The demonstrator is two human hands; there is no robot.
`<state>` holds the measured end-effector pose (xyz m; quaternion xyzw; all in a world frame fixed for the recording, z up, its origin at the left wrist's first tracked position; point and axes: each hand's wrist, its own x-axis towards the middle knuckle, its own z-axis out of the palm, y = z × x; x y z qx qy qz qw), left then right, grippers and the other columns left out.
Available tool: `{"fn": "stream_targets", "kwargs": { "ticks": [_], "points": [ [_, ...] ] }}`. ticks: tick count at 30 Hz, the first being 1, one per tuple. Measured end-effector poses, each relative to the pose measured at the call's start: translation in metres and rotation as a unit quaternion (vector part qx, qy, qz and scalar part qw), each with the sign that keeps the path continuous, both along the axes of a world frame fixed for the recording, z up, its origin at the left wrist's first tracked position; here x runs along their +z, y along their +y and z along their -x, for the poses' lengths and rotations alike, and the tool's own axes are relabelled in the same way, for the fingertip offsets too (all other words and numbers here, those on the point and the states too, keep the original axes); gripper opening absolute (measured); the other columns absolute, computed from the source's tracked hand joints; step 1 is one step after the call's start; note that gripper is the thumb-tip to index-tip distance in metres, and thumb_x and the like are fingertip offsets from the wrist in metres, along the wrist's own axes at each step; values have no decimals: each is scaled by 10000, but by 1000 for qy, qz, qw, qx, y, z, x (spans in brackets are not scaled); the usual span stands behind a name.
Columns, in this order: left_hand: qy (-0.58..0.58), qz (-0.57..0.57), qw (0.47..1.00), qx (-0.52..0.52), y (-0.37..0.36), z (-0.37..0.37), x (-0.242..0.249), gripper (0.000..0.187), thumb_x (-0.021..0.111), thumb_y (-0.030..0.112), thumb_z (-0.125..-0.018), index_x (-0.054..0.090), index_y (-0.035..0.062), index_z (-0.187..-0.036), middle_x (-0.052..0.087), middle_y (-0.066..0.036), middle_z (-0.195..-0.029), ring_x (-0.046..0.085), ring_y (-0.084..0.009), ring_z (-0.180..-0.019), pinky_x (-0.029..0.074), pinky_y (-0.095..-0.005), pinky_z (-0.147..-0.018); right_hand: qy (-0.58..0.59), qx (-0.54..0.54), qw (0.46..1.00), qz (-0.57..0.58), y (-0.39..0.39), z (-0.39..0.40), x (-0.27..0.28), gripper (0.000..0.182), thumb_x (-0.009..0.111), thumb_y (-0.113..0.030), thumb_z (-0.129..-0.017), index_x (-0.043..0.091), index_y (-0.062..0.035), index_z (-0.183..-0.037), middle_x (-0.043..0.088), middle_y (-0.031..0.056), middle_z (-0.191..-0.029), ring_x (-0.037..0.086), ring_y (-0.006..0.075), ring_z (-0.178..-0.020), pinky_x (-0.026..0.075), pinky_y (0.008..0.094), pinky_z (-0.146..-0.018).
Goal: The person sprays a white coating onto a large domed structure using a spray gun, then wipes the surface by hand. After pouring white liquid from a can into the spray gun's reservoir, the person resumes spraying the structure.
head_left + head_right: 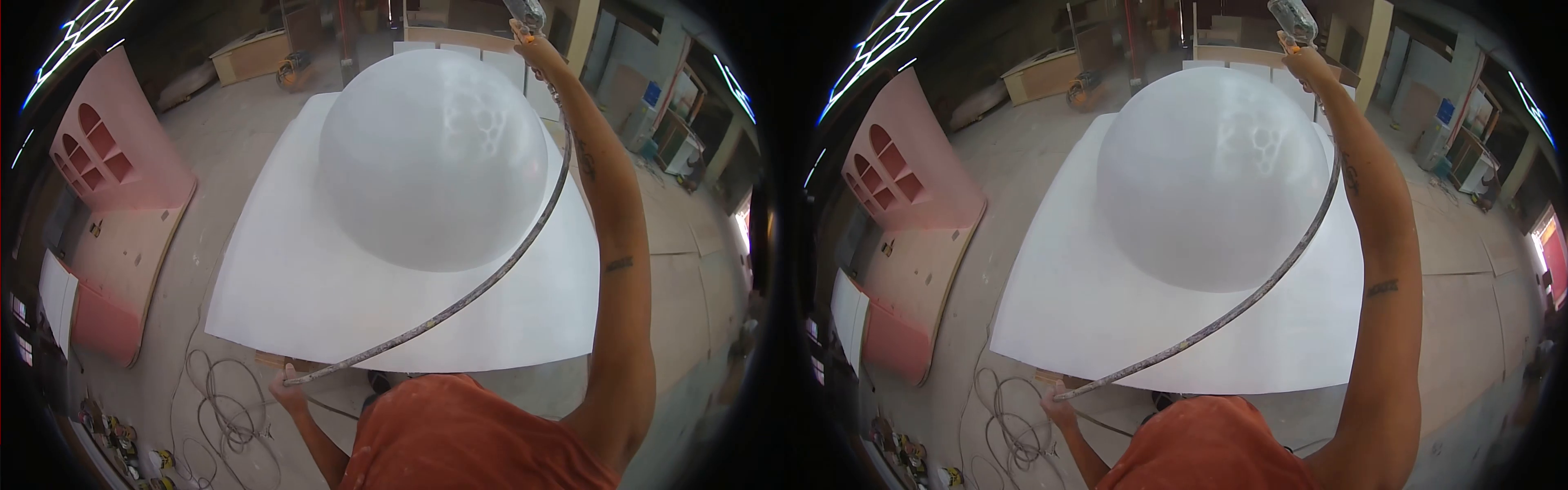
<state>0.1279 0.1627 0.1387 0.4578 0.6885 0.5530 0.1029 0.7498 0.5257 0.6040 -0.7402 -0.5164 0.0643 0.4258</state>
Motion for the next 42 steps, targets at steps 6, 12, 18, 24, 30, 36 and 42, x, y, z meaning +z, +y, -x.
{"fn": "stream_targets", "kwargs": {
  "ticks": [6, 12, 18, 24, 30, 36, 42],
  "points": [
    [-41, -27, 997, -61, 30, 16, 8, 478, 650, 134, -986, 364, 16, -621, 295, 10, -582, 289, -96, -584, 227, -364, -511, -32, 15, 999, -12, 12, 48, 5, 278, 688, -313, -944, 602, -49, -950, 487, 7, -668, 423, 101, -488, 369, 287, -424],
    [-131, -100, 984, -71, 49, 55, -24, 442, 609, 106, -1000, 389, 9, -629, 380, 31, -597, 333, -85, -600, 279, -320, -524, 167, 215, 962, 24, 2, 147, 20, 253, 674, -310, -974, 575, -77, -965, 485, -14, -684, 359, 22, -466, 305, 189, -374],
    [-154, -97, 982, -42, 45, 72, -32, 392, 653, 187, -1004, 508, 15, -683, 460, 57, -701, 418, -77, -669, 379, -289, -575, 290, 318, 902, 28, 21, 162, 27, 177, 650, -239, -995, 559, -90, -967, 476, -25, -685, 319, 13, -443, 265, 180, -358],
    [-94, -35, 995, -26, 50, 98, -37, 459, 612, 113, -989, 342, 15, -631, 333, 43, -585, 303, -89, -587, 246, -340, -521, 163, 162, 973, 22, 46, 154, 11, 212, 663, -262, -955, 562, -76, -942, 457, -20, -648, 351, 44, -450, 291, 224, -372],
    [-89, -31, 994, -61, 60, 97, -44, 468, 641, 94, -967, 335, 24, -621, 285, 8, -573, 269, -89, -572, 220, -356, -505, 19, -1, 1000, 7, 44, 105, 3, 174, 659, -221, -902, 604, -61, -943, 544, 37, -690, 489, 143, -512, 402, 330, -437],
    [-64, 10, 992, -105, 69, 99, -26, 474, 661, 116, -962, 365, 7, -608, 289, -6, -550, 269, -105, -564, 209, -377, -504, -210, -134, 968, -9, 58, 71, -10, 237, 629, -239, -891, 637, -12, -960, 567, 37, -650, 514, 124, -498, 385, 335, -421],
    [9, -39, 997, -62, 73, 95, -26, 481, 659, 97, -960, 330, 11, -620, 265, -33, -559, 255, -113, -561, 203, -381, -511, -73, -54, 995, -36, 36, 91, -1, 237, 651, -277, -914, 606, -48, -955, 542, 6, -650, 457, 91, -456, 358, 287, -394]
  ]
}}
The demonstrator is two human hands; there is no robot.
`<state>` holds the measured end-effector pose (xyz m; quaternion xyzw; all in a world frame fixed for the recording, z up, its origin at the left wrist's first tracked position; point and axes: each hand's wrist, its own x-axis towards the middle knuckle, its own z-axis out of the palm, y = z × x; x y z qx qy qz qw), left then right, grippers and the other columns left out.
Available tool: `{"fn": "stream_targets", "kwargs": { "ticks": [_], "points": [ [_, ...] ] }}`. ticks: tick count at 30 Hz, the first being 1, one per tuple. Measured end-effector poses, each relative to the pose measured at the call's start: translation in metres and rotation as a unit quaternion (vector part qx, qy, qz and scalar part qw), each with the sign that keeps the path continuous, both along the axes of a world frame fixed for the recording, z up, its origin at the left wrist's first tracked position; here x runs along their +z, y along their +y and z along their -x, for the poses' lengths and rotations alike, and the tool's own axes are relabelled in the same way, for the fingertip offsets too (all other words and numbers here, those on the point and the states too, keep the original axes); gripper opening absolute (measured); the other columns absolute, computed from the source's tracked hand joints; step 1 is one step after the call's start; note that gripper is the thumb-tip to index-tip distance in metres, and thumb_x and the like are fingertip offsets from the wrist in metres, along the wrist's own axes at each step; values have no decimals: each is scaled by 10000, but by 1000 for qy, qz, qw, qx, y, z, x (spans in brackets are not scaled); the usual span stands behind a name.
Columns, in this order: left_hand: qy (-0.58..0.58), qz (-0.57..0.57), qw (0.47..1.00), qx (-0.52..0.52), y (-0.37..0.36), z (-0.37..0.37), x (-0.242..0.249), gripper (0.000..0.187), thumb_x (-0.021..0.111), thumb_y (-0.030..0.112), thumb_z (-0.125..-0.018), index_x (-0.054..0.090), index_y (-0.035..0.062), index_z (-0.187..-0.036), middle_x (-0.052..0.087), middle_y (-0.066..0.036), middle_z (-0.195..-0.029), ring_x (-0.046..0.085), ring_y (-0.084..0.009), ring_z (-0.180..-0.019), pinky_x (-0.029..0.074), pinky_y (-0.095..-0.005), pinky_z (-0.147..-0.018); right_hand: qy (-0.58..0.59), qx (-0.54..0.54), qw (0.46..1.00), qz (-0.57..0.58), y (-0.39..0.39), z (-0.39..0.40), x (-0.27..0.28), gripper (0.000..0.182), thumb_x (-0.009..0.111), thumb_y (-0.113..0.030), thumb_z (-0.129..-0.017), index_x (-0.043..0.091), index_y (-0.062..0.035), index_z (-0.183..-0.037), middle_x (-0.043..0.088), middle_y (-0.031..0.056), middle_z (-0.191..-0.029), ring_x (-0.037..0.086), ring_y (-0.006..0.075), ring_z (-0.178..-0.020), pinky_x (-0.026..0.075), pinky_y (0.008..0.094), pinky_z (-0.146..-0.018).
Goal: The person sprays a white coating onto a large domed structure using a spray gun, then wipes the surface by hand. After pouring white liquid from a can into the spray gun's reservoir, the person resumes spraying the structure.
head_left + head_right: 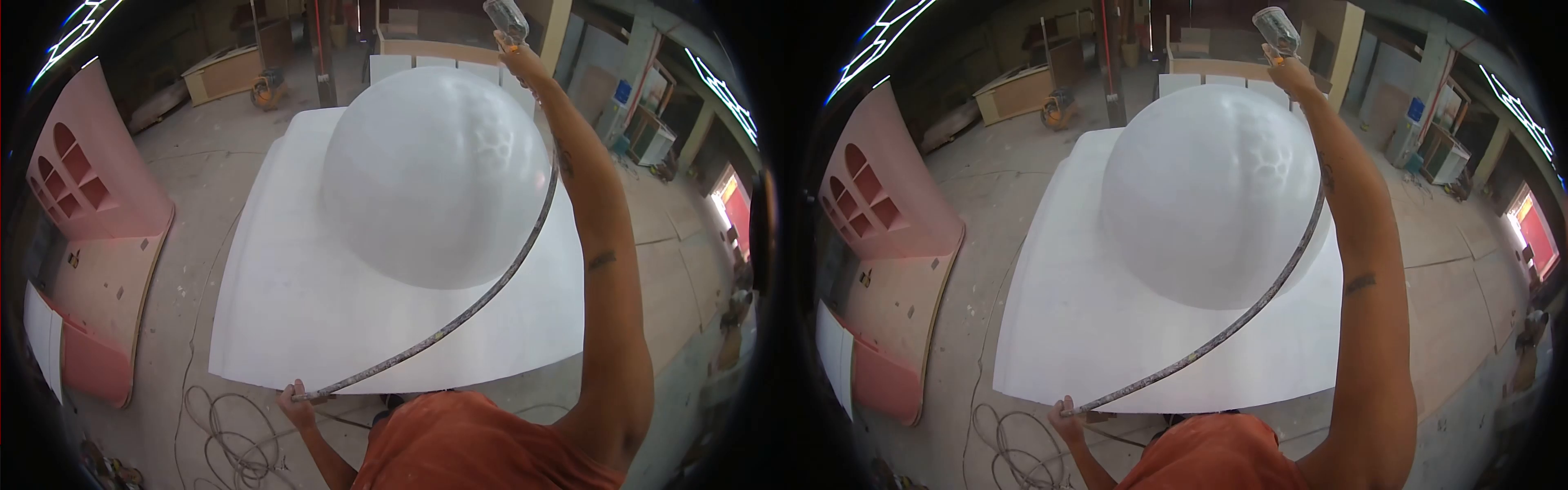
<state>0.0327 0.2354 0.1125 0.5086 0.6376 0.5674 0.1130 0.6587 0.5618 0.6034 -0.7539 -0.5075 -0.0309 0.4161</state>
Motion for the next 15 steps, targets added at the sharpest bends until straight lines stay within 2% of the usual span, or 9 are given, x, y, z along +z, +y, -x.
{"fn": "stream_targets", "kwargs": {
  "ticks": [1, 2, 4, 8, 10, 14, 15],
  "points": [
    [-10, 18, 1000, -18, -2, 3, 4, 485, 655, 94, -960, 316, 15, -624, 260, -25, -561, 253, -114, -562, 208, -377, -511, 77, 68, 995, 2, -12, 11, 2, 248, 672, -296, -923, 587, -65, -947, 522, -9, -653, 426, 69, -443, 346, 261, -385],
    [-21, 33, 999, -35, -2, 4, 5, 489, 652, 90, -960, 302, 18, -627, 254, -17, -563, 251, -114, -563, 213, -372, -511, 78, 67, 995, 4, -22, 24, 6, 248, 672, -296, -923, 587, -65, -947, 522, -9, -653, 426, 69, -443, 346, 261, -385],
    [-58, 21, 997, -36, -3, 7, 0, 485, 643, 85, -963, 298, 24, -628, 250, -6, -566, 251, -110, -566, 217, -364, -511, 234, 159, 959, 22, -45, 47, 7, 276, 700, -330, -945, 548, -102, -924, 487, -29, -660, 359, 22, -434, 298, 203, -366],
    [-127, -3, 992, -14, 2, 7, -9, 467, 617, 65, -968, 299, 41, -628, 270, 34, -576, 259, -94, -571, 228, -338, -514, 276, 233, 932, 22, -90, 79, 2, 250, 665, -298, -959, 532, -113, -857, 465, -36, -671, 328, 9, -465, 255, 190, -379],
    [-130, 17, 991, -16, 2, 13, -5, 460, 615, 60, -966, 303, 40, -628, 276, 39, -577, 260, -91, -569, 224, -333, -511, 310, 255, 916, 16, -106, 89, -5, 299, 697, -343, -965, 586, -68, -930, 564, 1, -719, 324, 0, -416, 255, 170, -342],
    [-177, 64, 982, -10, 6, 8, 24, 453, 621, 56, -958, 316, 42, -623, 291, 49, -576, 269, -84, -552, 224, -321, -495, 292, 293, 910, 0, -131, 103, -12, 380, 699, -387, -958, 633, -16, -1012, 632, 47, -787, 332, 2, -412, 266, 166, -343],
    [-177, 66, 982, -10, 11, 8, 28, 453, 621, 56, -958, 316, 42, -623, 291, 49, -576, 269, -84, -552, 224, -321, -495, 282, 292, 914, 9, -127, 103, -11, 394, 701, -384, -951, 645, -5, -1043, 679, 81, -854, 341, 6, -431, 268, 166, -358]
  ]
}}
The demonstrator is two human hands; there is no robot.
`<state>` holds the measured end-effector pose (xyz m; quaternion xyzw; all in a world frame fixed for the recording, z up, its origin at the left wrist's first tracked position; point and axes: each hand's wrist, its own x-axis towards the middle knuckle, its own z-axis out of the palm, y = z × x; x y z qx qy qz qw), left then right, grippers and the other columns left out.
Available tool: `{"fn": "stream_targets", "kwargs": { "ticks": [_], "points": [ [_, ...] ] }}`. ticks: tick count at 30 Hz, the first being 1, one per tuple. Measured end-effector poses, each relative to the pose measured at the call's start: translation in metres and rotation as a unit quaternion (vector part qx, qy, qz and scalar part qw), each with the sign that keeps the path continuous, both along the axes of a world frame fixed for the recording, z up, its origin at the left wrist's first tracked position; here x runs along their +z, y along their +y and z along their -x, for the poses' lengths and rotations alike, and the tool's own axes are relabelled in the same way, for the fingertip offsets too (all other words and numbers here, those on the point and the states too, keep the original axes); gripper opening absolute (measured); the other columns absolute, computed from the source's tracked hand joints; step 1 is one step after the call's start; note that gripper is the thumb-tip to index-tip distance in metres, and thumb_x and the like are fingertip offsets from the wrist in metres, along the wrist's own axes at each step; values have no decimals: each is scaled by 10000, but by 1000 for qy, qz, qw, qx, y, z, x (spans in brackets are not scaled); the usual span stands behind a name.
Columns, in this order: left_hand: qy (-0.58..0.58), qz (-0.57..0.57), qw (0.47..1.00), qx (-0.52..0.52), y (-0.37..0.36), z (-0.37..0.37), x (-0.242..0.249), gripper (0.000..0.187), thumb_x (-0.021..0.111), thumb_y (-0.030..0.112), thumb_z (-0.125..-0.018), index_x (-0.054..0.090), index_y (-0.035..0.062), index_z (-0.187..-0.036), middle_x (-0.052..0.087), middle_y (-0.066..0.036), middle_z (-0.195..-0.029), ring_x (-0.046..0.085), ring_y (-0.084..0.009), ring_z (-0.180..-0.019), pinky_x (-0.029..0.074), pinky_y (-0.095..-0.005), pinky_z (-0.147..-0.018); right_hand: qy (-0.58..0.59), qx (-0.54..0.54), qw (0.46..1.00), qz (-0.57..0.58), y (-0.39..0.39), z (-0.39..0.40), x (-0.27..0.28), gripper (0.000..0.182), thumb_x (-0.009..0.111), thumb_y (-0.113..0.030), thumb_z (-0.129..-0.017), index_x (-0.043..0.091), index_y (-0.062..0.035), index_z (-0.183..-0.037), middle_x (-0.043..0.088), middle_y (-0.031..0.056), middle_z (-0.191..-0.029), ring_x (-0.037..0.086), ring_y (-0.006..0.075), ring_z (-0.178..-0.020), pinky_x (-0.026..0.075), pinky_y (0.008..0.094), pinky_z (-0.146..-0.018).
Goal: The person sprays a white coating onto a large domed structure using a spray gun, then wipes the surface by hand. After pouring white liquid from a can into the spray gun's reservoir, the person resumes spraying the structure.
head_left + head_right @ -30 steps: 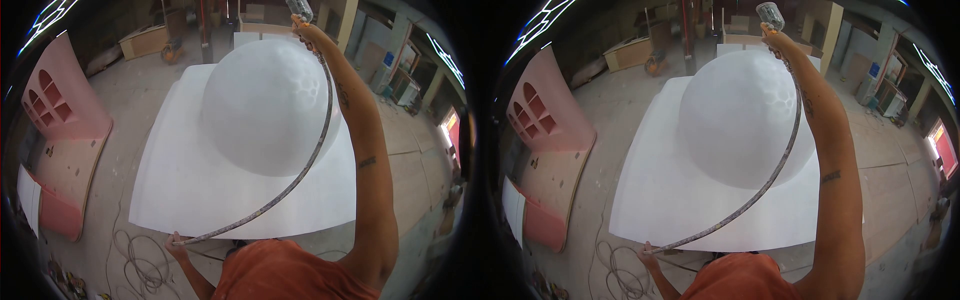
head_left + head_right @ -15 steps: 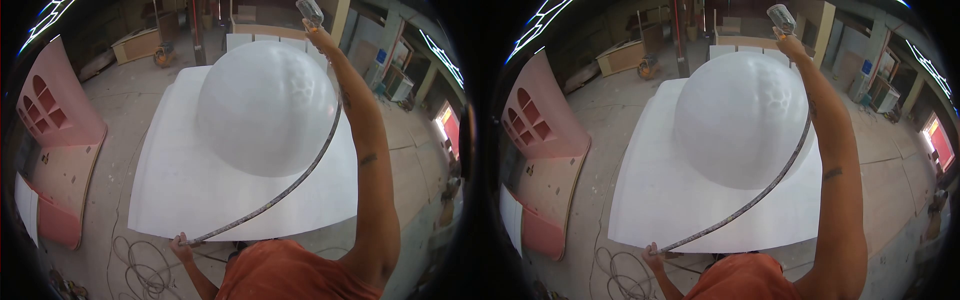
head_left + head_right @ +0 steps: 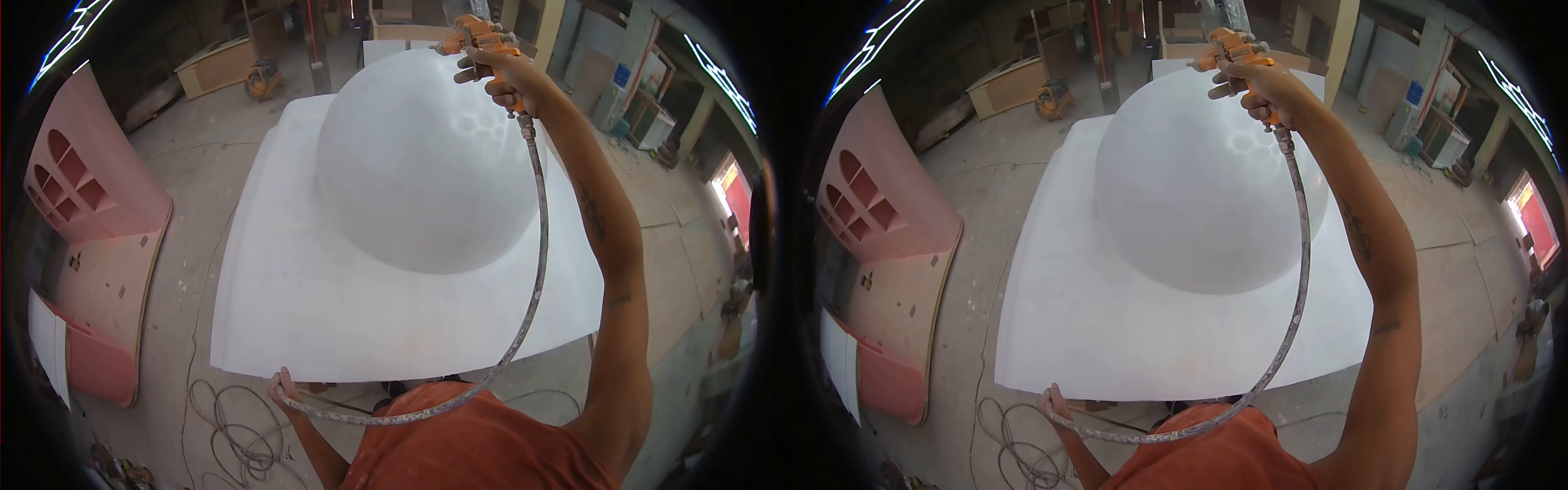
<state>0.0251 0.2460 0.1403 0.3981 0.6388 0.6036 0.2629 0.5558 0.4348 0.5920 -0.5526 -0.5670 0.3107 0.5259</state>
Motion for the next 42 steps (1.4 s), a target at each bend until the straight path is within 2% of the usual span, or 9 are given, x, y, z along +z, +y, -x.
{"fn": "stream_targets", "kwargs": {
  "ticks": [2, 8, 11, 18, 23, 26, 31, 38, 42],
  "points": [
    [9, -6, 1000, -16, 1, 2, -8, 463, 633, 68, -960, 328, 55, -612, 295, 51, -570, 279, -88, -531, 231, -325, -475, -12, 0, 1000, 11, -3, 1, -6, 411, 703, -381, -944, 656, 6, -1074, 727, 114, -922, 350, 10, -451, 270, 167, -374],
    [83, -86, 992, 51, -9, 8, -40, 452, 632, 58, -959, 350, 41, -607, 309, 19, -552, 295, -107, -520, 263, -336, -483, -28, -37, 998, 32, -2, 7, -22, 284, 710, -353, -950, 582, -101, -933, 519, -44, -677, 319, -2, -427, 242, 179, -341],
    [165, -106, 980, 44, -17, 20, -48, 446, 644, 65, -953, 363, 27, -609, 319, -4, -549, 313, -111, -536, 279, -329, -508, -68, -81, 994, 41, -3, -8, -25, 396, 723, -409, -920, 595, -77, -1094, 534, -6, -767, 376, 23, -516, 295, 206, -418],
    [127, -142, 981, -43, -39, 21, -4, 503, 666, 112, -965, 314, 31, -614, 276, 4, -564, 269, -98, -567, 211, -354, -502, -115, -179, 977, 30, 10, -49, -24, 408, 732, -427, -905, 613, -68, -1060, 525, 5, -750, 396, 58, -527, 330, 240, -437],
    [138, -35, 988, -66, -72, 20, -7, 494, 650, 96, -966, 298, 35, -624, 242, 6, -583, 248, -97, -584, 194, -369, -502, -249, -288, 925, 15, 17, -78, -30, 364, 712, -405, -926, 625, -63, -1014, 513, 7, -717, 413, 81, -533, 350, 269, -436],
    [158, -43, 985, -55, -83, 12, -13, 490, 651, 88, -964, 294, 30, -634, 236, -12, -584, 243, -102, -576, 197, -370, -499, -280, -263, 923, 23, 17, -84, -42, 336, 699, -393, -938, 619, -71, -993, 513, -5, -722, 409, 93, -529, 347, 277, -429],
    [209, -129, 969, 9, -109, 3, -23, 463, 652, 72, -959, 320, 14, -641, 248, -41, -579, 257, -115, -566, 215, -373, -505, -31, -60, 997, 29, -35, -16, -31, 291, 712, -342, -947, 586, -82, -979, 491, -45, -673, 335, 16, -453, 254, 202, -376],
    [292, -240, 913, 151, -129, -10, -42, 376, 715, 69, -930, 465, -11, -661, 370, -69, -558, 322, -190, -537, 322, -363, -533, 39, 104, 994, 6, -58, 0, -36, 283, 677, -342, -984, 527, -124, -885, 493, -45, -666, 334, -6, -416, 273, 162, -345],
    [168, -99, 979, 59, -142, -23, -24, 352, 711, 59, -931, 484, -15, -672, 378, -63, -559, 325, -191, -535, 333, -355, -536, 36, 79, 996, 5, -63, -23, -46, 286, 681, -344, -983, 532, -121, -885, 501, -40, -661, 340, -8, -408, 275, 149, -336]
  ]
}}
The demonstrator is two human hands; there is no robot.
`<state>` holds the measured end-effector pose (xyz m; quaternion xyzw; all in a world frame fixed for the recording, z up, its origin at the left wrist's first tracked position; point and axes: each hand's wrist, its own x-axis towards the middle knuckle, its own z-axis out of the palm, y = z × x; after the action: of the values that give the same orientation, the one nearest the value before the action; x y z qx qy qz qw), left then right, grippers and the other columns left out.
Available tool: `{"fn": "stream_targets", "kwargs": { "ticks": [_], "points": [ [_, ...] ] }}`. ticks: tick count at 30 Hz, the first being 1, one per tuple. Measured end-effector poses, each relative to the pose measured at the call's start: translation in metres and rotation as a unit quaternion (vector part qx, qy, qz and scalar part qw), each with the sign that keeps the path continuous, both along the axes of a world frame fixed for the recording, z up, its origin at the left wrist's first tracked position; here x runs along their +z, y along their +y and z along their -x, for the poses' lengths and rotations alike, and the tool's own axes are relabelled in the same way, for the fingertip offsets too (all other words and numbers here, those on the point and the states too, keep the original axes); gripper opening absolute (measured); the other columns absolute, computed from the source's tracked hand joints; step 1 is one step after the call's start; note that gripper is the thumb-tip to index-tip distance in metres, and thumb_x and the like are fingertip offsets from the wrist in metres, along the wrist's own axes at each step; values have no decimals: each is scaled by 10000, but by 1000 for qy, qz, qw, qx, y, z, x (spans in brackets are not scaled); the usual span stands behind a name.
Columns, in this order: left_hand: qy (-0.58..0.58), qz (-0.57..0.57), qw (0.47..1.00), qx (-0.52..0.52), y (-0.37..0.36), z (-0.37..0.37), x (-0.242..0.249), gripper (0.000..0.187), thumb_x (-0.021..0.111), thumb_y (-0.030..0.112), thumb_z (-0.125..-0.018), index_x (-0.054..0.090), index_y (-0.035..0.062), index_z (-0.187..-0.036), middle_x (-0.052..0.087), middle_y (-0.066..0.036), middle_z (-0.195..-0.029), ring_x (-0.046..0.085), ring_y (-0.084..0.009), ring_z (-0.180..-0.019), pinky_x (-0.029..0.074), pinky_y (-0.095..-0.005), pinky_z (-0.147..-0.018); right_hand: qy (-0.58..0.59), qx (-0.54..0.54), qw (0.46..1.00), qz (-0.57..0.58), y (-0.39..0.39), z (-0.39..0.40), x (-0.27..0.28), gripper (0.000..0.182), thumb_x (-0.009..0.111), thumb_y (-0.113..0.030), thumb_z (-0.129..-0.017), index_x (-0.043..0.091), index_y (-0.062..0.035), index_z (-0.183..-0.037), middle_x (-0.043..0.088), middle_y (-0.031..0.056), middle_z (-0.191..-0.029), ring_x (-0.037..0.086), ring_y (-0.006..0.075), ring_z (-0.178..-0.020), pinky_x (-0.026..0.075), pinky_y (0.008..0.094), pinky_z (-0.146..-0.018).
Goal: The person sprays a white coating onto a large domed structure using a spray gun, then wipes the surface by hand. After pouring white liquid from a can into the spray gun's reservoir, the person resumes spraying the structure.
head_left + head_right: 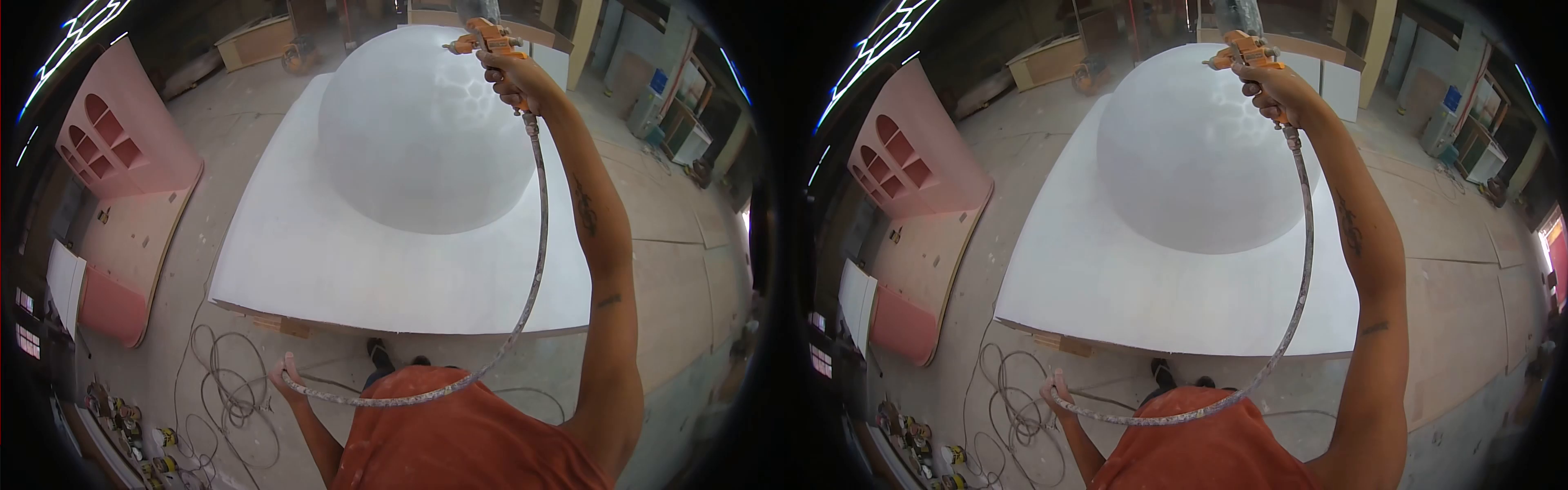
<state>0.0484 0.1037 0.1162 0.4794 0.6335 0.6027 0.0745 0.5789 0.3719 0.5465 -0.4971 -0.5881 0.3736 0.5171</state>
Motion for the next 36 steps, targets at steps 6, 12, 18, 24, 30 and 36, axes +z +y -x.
{"fn": "stream_targets", "kwargs": {
  "ticks": [6, 12, 18, 24, 30, 36],
  "points": [
    [99, -94, 990, -34, -1, -20, 15, 430, 651, 51, -957, 373, -5, -633, 280, -40, -555, 250, -138, -545, 251, -363, -501, -119, -211, 970, 24, -1, -76, -12, 385, 691, -404, -935, 604, -39, -1019, 519, -2, -753, 371, 50, -505, 322, 233, -426],
    [75, 45, 994, -62, -2, -46, 25, 486, 678, 86, -955, 322, 5, -635, 242, -71, -585, 234, -137, -564, 217, -388, -502, -190, -315, 930, 10, 7, -148, -19, 353, 695, -383, -933, 653, -33, -958, 550, 28, -716, 461, 123, -548, 395, 313, -488],
    [57, 62, 991, -101, 1, -60, 41, 490, 679, 81, -954, 318, 4, -633, 238, -84, -582, 227, -152, -566, 223, -394, -501, -271, -330, 904, 18, -17, -123, -21, 333, 705, -375, -939, 658, -46, -908, 560, 31, -695, 483, 121, -562, 394, 306, -495],
    [116, -106, 987, -41, 6, -45, -1, 454, 681, 53, -952, 361, 3, -635, 316, -105, -567, 245, -187, -545, 251, -393, -503, -52, -133, 989, 47, -55, -73, -37, 313, 716, -365, -946, 553, -144, -796, 483, -70, -602, 363, 15, -432, 279, 207, -390],
    [198, -172, 965, 11, -2, -36, -4, 280, 698, -14, -924, 490, 7, -738, 449, -77, -586, 352, -209, -520, 328, -358, -512, 38, 7, 998, 48, -89, -37, -51, 306, 728, -346, -943, 551, -130, -818, 523, -56, -605, 366, 14, -373, 290, 169, -330],
    [98, -52, 986, -127, -10, -13, 6, 198, 713, -36, -902, 550, 30, -811, 524, -85, -596, 407, -225, -489, 372, -348, -531, -11, -115, 993, 34, -105, -27, -56, 348, 714, -373, -946, 533, -154, -746, 450, -71, -526, 317, 27, -374, 272, 199, -351]
  ]
}}
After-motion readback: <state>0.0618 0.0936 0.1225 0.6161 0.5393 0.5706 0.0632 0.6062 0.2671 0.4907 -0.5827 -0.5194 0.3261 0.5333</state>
